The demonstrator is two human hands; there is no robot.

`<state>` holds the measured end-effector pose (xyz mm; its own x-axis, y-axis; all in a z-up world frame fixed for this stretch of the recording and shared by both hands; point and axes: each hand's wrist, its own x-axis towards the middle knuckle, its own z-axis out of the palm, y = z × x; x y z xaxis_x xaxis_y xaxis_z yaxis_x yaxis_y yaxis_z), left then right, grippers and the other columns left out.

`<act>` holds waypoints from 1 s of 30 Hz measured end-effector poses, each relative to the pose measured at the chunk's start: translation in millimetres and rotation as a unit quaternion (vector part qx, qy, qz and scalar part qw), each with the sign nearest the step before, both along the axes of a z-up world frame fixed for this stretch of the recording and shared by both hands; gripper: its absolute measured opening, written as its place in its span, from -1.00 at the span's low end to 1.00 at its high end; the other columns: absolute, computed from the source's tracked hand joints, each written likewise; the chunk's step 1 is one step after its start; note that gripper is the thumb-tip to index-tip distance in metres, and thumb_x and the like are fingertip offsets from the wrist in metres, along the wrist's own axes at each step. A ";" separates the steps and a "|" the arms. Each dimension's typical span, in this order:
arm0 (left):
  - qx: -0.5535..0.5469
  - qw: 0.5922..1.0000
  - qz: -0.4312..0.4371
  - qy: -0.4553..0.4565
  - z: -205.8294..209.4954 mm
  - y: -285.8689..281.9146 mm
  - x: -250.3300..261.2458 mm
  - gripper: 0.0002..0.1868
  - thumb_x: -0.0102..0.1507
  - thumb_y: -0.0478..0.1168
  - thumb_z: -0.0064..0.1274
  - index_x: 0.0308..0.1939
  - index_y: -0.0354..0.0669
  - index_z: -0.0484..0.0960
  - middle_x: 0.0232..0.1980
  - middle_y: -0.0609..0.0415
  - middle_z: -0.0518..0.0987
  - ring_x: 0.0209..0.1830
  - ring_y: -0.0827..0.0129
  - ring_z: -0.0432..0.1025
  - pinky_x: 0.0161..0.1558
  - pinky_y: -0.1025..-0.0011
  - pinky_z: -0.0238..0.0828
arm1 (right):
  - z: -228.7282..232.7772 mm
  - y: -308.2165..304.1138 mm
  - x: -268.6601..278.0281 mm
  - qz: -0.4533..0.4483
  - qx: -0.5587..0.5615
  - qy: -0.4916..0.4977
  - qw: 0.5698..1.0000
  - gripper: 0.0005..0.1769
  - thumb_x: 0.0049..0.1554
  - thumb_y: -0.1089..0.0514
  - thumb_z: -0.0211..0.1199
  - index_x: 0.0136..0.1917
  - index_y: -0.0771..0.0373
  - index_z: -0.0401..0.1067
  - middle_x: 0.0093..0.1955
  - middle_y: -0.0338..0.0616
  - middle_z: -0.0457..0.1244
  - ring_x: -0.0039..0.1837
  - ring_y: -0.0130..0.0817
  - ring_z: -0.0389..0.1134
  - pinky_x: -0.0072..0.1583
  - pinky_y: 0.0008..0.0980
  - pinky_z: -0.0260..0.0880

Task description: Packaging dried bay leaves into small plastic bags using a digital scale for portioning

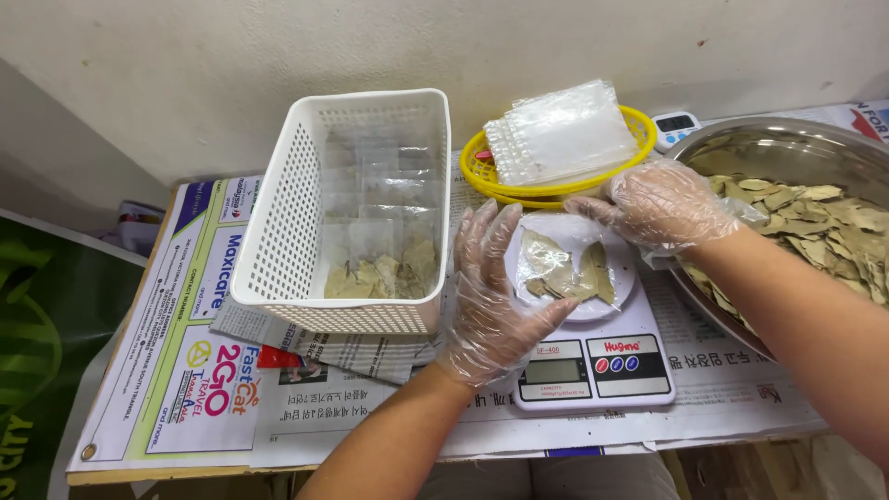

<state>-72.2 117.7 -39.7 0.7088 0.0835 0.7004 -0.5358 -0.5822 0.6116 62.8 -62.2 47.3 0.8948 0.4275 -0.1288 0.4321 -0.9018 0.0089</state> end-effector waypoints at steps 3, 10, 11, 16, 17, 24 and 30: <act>0.010 1.000 -0.022 0.015 2.3 0.0 -0.7 0.24 -0.08 0.04 0.51 0.58 0.19 0.09 0.56 -0.33 0.05 0.63 -0.41 -0.11 0.50 -0.40 -0.16 | -7.2 4.7 5.5 0.010 -0.013 -0.008 1.000 -0.23 0.29 -0.47 -0.15 -0.07 0.09 0.67 -0.08 0.11 0.47 0.26 0.04 0.44 0.35 -0.04 0.35; 0.108 0.991 0.050 0.063 -32.2 0.8 10.2 0.30 -0.15 0.01 0.54 0.59 0.30 0.10 0.58 -0.20 0.06 0.65 -0.29 -0.10 0.53 -0.30 -0.21 | -19.1 -1.9 15.2 -0.001 0.006 0.030 1.000 -0.41 0.21 -0.46 -0.01 0.04 -0.09 0.64 -0.02 -0.10 0.49 0.32 -0.09 0.40 0.35 -0.12 0.38; 0.113 0.992 0.040 0.037 -35.6 1.6 10.6 0.24 -0.09 0.05 0.48 0.59 0.22 0.09 0.59 -0.22 0.08 0.66 -0.29 -0.07 0.59 -0.25 -0.19 | -22.9 -3.6 14.2 -0.006 0.001 0.038 0.999 -0.48 0.22 -0.38 0.02 0.08 -0.07 0.60 0.03 -0.07 0.46 0.24 -0.04 0.41 0.26 -0.10 0.37; 0.114 0.993 0.038 0.011 -35.6 -0.1 10.8 0.22 -0.09 0.01 0.44 0.57 0.14 0.10 0.59 -0.23 0.17 0.66 -0.27 -0.01 0.63 -0.16 -0.16 | -9.2 -3.8 6.3 -0.046 0.054 0.094 0.993 -0.69 0.19 -0.19 0.19 -0.06 0.02 0.56 -0.12 -0.17 0.45 0.00 -0.20 0.41 0.09 -0.24 0.33; 0.115 0.993 0.035 0.016 -35.6 -0.3 8.6 0.21 -0.08 0.00 0.44 0.58 0.15 0.09 0.59 -0.22 0.16 0.66 -0.27 0.00 0.64 -0.15 -0.14 | -11.2 -6.8 8.6 -0.046 0.119 0.143 0.981 -0.81 0.15 -0.02 0.28 -0.05 0.08 0.55 -0.12 -0.19 0.46 -0.03 -0.26 0.42 0.07 -0.30 0.35; 0.024 1.000 0.011 -0.008 -37.3 -1.3 6.5 0.16 0.04 -0.09 0.34 0.62 0.12 -0.04 0.64 -0.24 0.05 0.70 -0.27 -0.05 0.68 -0.18 -0.09 | 33.5 -17.5 5.1 -0.020 0.220 0.148 0.964 -0.92 0.09 0.16 0.46 -0.16 0.20 0.67 -0.19 -0.24 0.54 -0.11 -0.40 0.44 0.02 -0.43 0.32; -0.013 0.999 0.035 -0.031 -6.9 -4.0 -13.7 -0.24 0.24 -0.15 0.12 0.47 0.09 0.10 0.60 -0.44 0.03 0.64 -0.30 0.14 0.56 -0.02 0.21 | 104.7 1.5 24.6 0.072 0.319 0.001 0.945 -0.82 0.26 0.17 0.33 0.02 0.34 0.58 -0.01 0.07 0.41 -0.01 -0.04 0.42 0.07 -0.11 0.42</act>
<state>-86.0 113.7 -46.6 0.6567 0.1503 0.7390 -0.5315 -0.6030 0.5949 87.4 -60.7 152.0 0.8217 0.5358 0.1942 0.5495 -0.6548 -0.5189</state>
